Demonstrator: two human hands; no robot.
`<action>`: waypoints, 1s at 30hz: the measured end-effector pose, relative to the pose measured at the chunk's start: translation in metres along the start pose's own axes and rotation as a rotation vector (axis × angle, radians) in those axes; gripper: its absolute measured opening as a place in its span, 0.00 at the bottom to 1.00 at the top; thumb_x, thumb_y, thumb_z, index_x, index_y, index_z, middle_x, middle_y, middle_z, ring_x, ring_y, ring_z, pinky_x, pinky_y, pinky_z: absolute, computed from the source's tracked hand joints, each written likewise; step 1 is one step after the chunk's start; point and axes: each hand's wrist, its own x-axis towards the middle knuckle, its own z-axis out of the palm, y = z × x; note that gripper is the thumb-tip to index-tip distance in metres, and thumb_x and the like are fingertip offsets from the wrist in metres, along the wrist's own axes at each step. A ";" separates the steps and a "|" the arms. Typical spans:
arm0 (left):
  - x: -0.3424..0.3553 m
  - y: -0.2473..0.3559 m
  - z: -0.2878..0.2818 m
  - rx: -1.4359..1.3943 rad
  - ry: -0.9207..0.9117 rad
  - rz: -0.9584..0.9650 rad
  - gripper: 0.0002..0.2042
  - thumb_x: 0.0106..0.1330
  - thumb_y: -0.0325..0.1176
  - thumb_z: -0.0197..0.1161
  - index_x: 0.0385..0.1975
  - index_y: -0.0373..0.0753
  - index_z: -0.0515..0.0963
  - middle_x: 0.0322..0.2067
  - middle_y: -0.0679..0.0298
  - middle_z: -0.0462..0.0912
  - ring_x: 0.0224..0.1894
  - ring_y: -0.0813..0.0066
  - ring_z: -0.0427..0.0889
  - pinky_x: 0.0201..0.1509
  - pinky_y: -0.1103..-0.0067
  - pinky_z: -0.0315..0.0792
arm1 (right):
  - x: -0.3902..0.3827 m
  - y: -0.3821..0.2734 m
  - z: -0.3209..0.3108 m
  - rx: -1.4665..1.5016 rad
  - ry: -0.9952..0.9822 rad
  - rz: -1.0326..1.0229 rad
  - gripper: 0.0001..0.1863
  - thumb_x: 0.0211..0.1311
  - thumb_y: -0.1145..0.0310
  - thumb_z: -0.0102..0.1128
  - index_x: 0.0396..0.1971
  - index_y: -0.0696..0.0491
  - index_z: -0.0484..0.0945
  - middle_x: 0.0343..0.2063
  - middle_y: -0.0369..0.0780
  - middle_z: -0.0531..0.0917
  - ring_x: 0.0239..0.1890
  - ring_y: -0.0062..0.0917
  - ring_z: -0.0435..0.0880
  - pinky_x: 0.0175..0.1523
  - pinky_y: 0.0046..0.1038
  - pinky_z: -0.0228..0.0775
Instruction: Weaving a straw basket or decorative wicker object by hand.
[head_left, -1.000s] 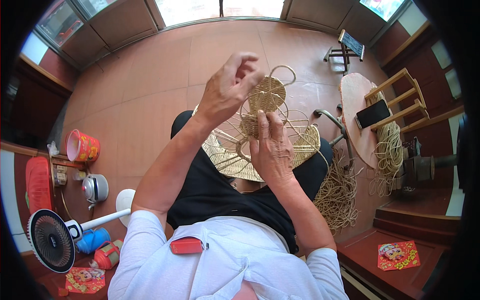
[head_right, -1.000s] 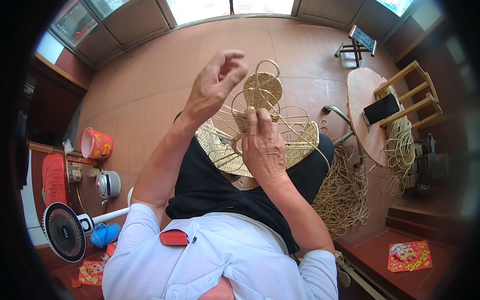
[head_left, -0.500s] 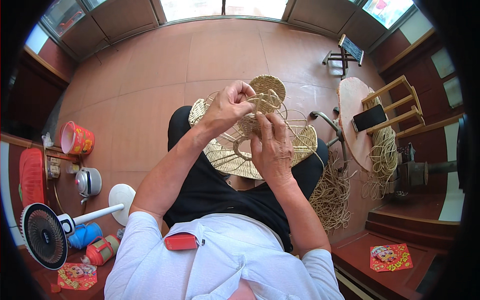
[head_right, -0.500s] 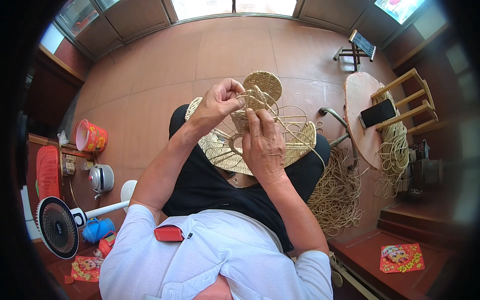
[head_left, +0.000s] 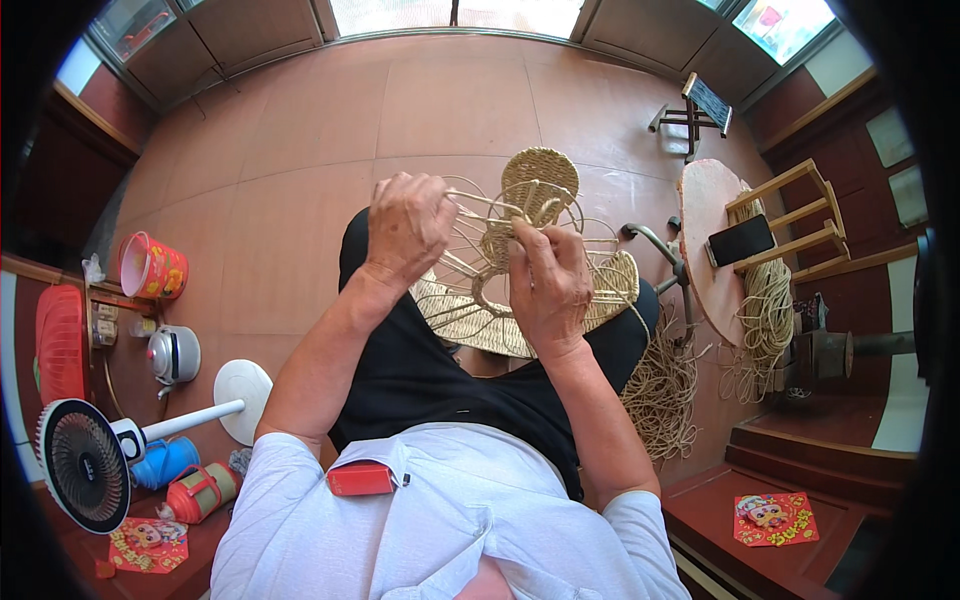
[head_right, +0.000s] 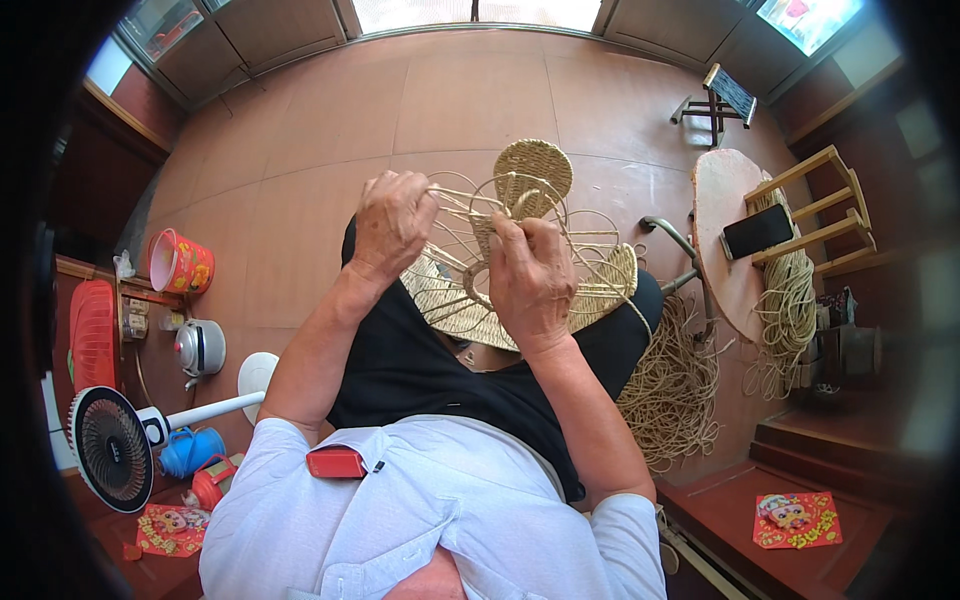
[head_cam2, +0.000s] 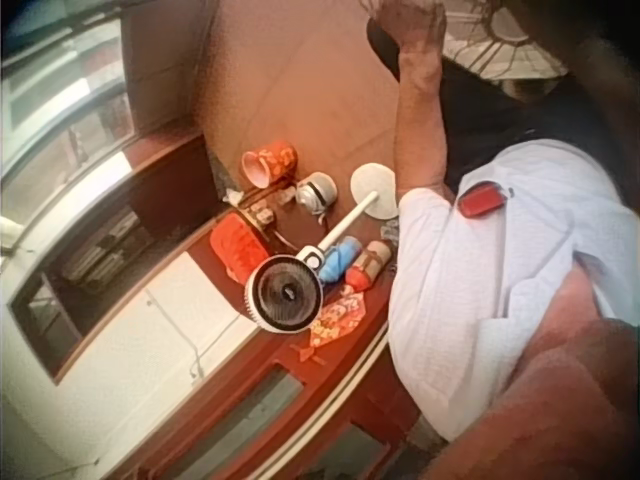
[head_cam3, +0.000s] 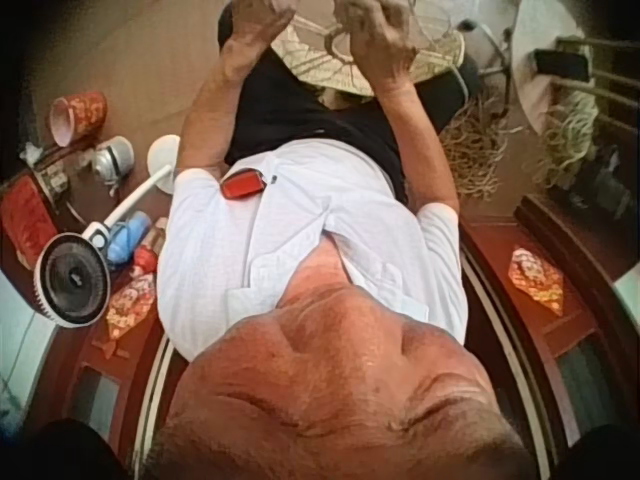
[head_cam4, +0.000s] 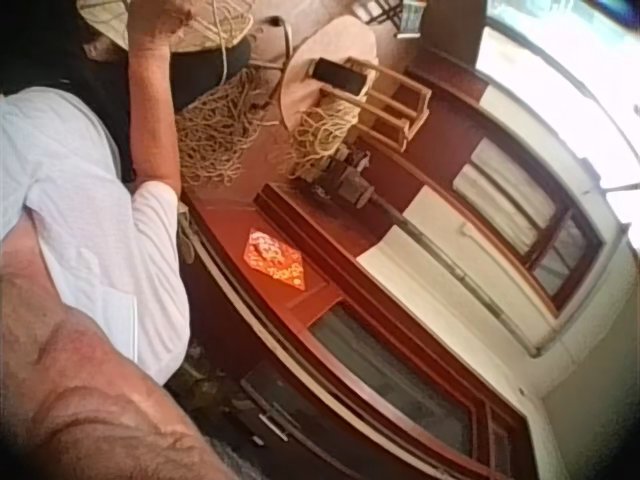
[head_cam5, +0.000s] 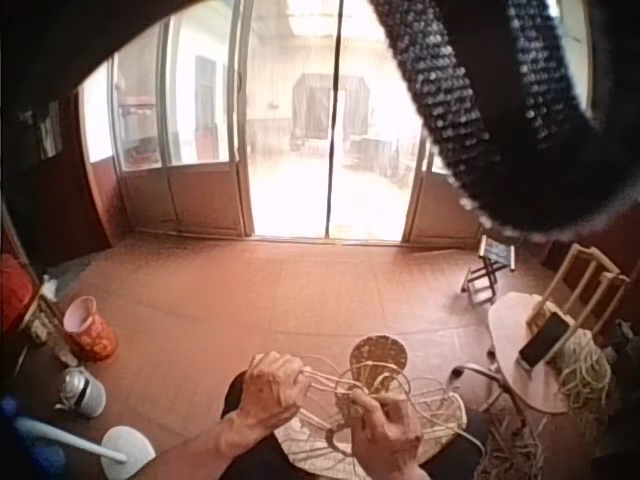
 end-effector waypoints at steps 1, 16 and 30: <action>0.000 -0.008 -0.004 0.030 -0.006 -0.012 0.12 0.78 0.38 0.61 0.30 0.41 0.80 0.29 0.60 0.81 0.39 0.56 0.81 0.51 0.60 0.72 | 0.005 -0.003 0.003 -0.015 0.001 -0.030 0.13 0.66 0.70 0.75 0.50 0.46 0.90 0.40 0.36 0.81 0.41 0.34 0.86 0.48 0.39 0.80; -0.088 -0.384 -0.264 0.212 0.130 -0.779 0.21 0.73 0.47 0.74 0.28 0.36 0.77 0.24 0.55 0.75 0.27 0.70 0.71 0.34 0.65 0.70 | 0.021 -0.008 0.033 -0.051 0.169 0.052 0.09 0.64 0.63 0.75 0.25 0.46 0.84 0.31 0.34 0.79 0.36 0.32 0.83 0.42 0.39 0.73; 0.033 0.002 -0.057 -0.343 -0.436 0.013 0.21 0.76 0.32 0.72 0.67 0.42 0.82 0.52 0.57 0.91 0.58 0.60 0.88 0.66 0.65 0.80 | 0.024 -0.009 0.034 -0.034 0.196 0.067 0.09 0.63 0.65 0.75 0.26 0.46 0.83 0.30 0.35 0.78 0.35 0.33 0.82 0.42 0.40 0.73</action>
